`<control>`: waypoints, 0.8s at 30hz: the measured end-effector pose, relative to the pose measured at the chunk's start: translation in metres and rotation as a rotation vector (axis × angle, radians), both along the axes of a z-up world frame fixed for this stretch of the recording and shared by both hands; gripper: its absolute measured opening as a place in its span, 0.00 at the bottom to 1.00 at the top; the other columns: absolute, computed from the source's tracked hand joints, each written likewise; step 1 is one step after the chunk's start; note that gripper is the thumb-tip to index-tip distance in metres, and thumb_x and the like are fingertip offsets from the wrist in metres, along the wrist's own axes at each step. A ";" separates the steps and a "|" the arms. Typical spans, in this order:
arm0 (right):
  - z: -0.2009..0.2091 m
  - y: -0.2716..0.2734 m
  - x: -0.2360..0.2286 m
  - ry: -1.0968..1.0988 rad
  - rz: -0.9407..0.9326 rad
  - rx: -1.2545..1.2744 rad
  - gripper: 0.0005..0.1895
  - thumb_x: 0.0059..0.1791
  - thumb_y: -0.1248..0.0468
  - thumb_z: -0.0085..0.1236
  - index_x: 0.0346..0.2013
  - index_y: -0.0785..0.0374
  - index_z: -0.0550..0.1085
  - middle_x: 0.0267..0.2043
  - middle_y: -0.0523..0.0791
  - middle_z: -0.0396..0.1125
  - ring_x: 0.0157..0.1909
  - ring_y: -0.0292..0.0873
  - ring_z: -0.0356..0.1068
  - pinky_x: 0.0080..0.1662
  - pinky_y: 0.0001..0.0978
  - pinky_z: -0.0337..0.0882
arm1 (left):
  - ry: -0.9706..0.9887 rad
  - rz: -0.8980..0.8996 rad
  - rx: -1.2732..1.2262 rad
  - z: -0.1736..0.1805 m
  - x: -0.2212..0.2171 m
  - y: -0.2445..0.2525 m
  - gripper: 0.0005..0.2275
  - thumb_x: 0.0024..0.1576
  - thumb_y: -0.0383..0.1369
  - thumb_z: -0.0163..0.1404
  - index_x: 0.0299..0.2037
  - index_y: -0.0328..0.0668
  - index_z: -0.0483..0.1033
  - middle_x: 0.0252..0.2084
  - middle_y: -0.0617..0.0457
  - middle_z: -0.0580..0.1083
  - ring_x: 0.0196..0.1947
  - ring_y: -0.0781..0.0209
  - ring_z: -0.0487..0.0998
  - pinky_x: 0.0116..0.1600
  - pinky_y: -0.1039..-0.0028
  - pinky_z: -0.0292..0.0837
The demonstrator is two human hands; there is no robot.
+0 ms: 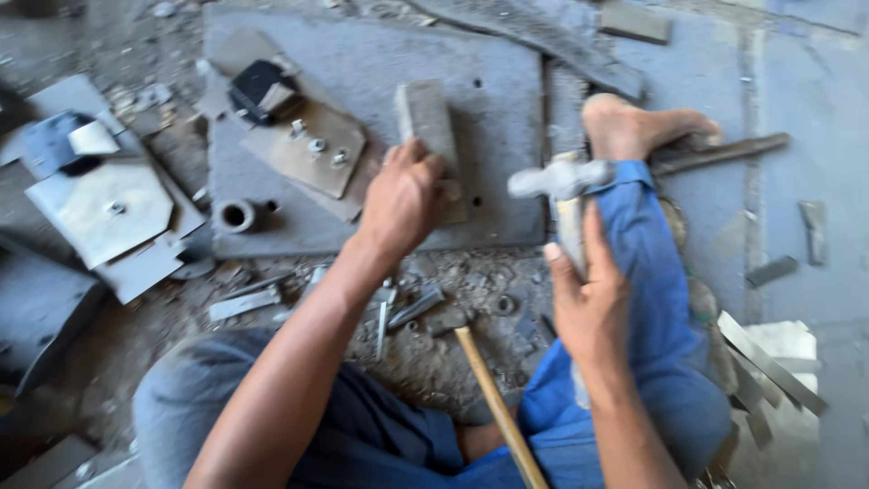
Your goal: The person sits on the floor and assembles metal lock mechanisms using a hammer and a metal block. They repeatedly hammer small metal pins into the lock body, inspect the fit, and adjust the components.
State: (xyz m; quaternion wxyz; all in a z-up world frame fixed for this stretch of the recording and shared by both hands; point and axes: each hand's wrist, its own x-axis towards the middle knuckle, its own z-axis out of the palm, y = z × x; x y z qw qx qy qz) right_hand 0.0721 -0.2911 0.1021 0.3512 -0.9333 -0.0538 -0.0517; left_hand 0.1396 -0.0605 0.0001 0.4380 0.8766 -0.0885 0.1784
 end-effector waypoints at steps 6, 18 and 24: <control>-0.015 0.004 -0.014 0.071 -0.014 0.007 0.33 0.53 0.62 0.57 0.70 0.70 0.61 0.63 0.59 0.68 0.62 0.48 0.72 0.57 0.35 0.70 | -0.042 -0.065 0.150 0.008 -0.001 0.008 0.02 0.54 0.29 0.58 0.34 0.41 0.82 0.39 0.48 0.77 0.44 0.47 0.77 0.48 0.60 0.77; 0.005 0.053 0.006 -0.059 0.093 -0.024 0.32 0.55 0.65 0.56 0.73 0.64 0.59 0.60 0.54 0.72 0.54 0.46 0.77 0.53 0.36 0.76 | -0.015 0.071 -0.234 0.010 0.014 0.073 0.07 0.60 0.28 0.57 0.44 0.32 0.82 0.41 0.39 0.81 0.38 0.51 0.85 0.43 0.66 0.82; -0.003 0.062 0.024 0.215 0.144 -0.235 0.35 0.51 0.66 0.56 0.73 0.52 0.59 0.62 0.52 0.70 0.47 0.51 0.79 0.43 0.40 0.80 | 0.075 0.243 -0.346 0.027 0.005 0.086 0.08 0.62 0.30 0.57 0.44 0.31 0.82 0.38 0.42 0.82 0.37 0.57 0.86 0.43 0.70 0.82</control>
